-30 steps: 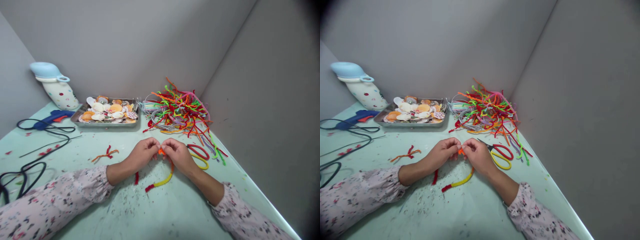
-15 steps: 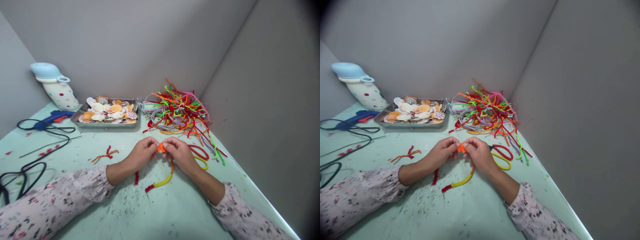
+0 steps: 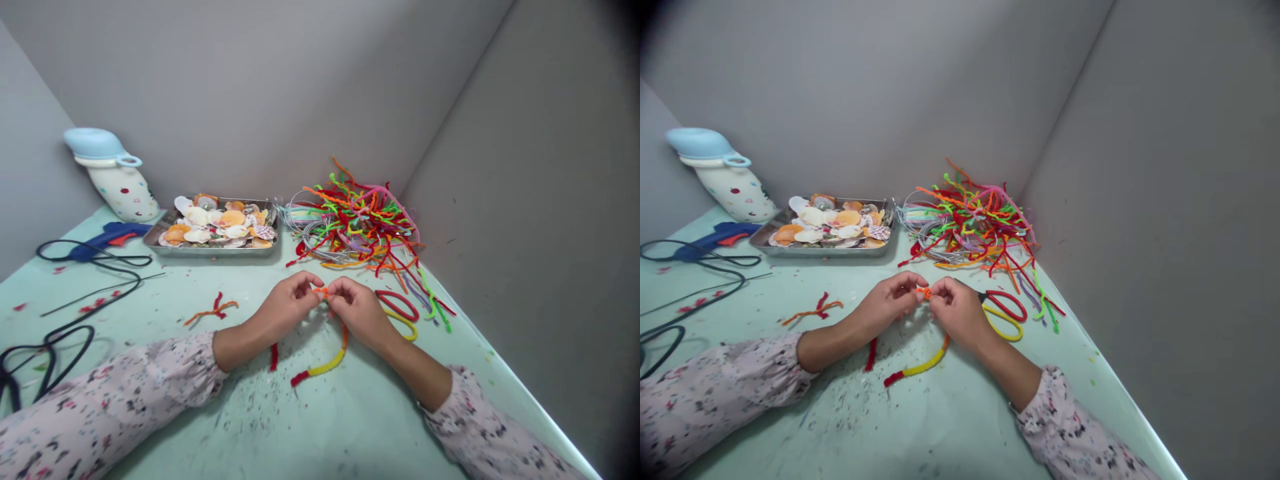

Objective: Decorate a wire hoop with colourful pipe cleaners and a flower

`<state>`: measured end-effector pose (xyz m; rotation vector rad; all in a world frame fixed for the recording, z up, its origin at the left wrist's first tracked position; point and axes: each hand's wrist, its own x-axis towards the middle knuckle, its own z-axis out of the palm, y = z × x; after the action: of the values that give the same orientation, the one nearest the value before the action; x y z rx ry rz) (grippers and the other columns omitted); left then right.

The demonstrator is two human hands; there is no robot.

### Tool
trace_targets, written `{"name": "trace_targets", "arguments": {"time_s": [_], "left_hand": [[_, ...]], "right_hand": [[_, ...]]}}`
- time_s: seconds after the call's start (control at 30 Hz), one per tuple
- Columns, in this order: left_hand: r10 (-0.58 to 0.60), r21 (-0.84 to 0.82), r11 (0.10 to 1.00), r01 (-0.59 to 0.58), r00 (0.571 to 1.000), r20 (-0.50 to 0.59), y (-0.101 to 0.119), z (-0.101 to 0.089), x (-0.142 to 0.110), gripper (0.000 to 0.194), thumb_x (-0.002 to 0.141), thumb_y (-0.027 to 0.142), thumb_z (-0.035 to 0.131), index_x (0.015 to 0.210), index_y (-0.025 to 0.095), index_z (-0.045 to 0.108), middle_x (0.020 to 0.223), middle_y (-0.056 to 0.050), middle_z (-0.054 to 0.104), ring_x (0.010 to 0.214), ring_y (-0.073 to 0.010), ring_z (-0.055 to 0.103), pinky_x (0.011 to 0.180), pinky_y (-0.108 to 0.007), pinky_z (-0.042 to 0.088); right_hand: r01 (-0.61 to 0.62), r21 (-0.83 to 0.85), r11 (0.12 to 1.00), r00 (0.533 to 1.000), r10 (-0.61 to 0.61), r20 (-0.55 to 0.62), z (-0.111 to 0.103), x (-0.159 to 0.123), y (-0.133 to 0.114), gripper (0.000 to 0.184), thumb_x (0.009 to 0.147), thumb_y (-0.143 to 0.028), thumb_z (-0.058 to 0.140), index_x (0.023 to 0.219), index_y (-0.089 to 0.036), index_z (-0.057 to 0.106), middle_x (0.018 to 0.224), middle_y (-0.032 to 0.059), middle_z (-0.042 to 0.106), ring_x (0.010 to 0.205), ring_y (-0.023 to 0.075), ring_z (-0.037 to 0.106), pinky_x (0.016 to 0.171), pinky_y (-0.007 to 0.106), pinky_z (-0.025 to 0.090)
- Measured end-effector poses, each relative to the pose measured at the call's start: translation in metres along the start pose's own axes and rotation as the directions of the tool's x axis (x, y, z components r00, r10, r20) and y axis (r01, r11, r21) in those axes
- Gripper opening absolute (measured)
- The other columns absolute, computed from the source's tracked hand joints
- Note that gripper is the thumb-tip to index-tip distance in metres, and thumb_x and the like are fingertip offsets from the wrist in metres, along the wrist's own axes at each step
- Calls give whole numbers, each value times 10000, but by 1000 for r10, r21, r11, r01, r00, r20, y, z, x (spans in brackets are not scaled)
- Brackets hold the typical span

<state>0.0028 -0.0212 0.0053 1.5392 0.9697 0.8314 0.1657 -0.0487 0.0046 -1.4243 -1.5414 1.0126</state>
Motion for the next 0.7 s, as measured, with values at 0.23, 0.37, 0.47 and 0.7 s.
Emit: {"name": "trace_targets", "arguments": {"time_s": [0.23, 0.37, 0.47, 0.7], "left_hand": [[-41, -71, 997, 41, 999, 6, 1, 3, 1, 90, 748, 227, 562, 801, 156, 549, 626, 45, 539, 487, -67, 468, 484, -187, 378], [-37, -101, 994, 38, 999, 4, 3, 3, 0, 87, 756, 229, 568, 798, 161, 533, 594, 50, 542, 502, -76, 515, 491, -182, 390], [-27, -95, 995, 28, 1000, 12, 2, 4, -1, 91, 764, 233, 568, 799, 160, 527, 598, 47, 554, 519, -81, 543, 491, -177, 394], [-28, -37, 999, 30, 999, 36, 1, 4, -1, 83, 766, 237, 560, 784, 158, 541, 596, 35, 585, 510, -90, 573, 465, -170, 391]], "right_hand": [[96, -5, 995, 994, -97, -43, 3, -3, 3, 141, 800, -288, 546, 900, -189, 557, 776, -1, 606, 648, 125, 567, 601, 241, 453], [113, -61, 992, 992, -116, -50, 4, -1, 5, 120, 814, -302, 540, 858, -194, 570, 769, -2, 612, 657, 126, 560, 619, 243, 446], [118, -58, 991, 991, -121, -52, 4, -1, 6, 122, 819, -306, 535, 842, -193, 574, 749, -5, 610, 653, 127, 564, 616, 242, 445], [104, -62, 993, 992, -108, -59, 5, -2, 5, 124, 814, -303, 536, 833, -188, 579, 735, -3, 614, 638, 125, 564, 600, 236, 443]]}}
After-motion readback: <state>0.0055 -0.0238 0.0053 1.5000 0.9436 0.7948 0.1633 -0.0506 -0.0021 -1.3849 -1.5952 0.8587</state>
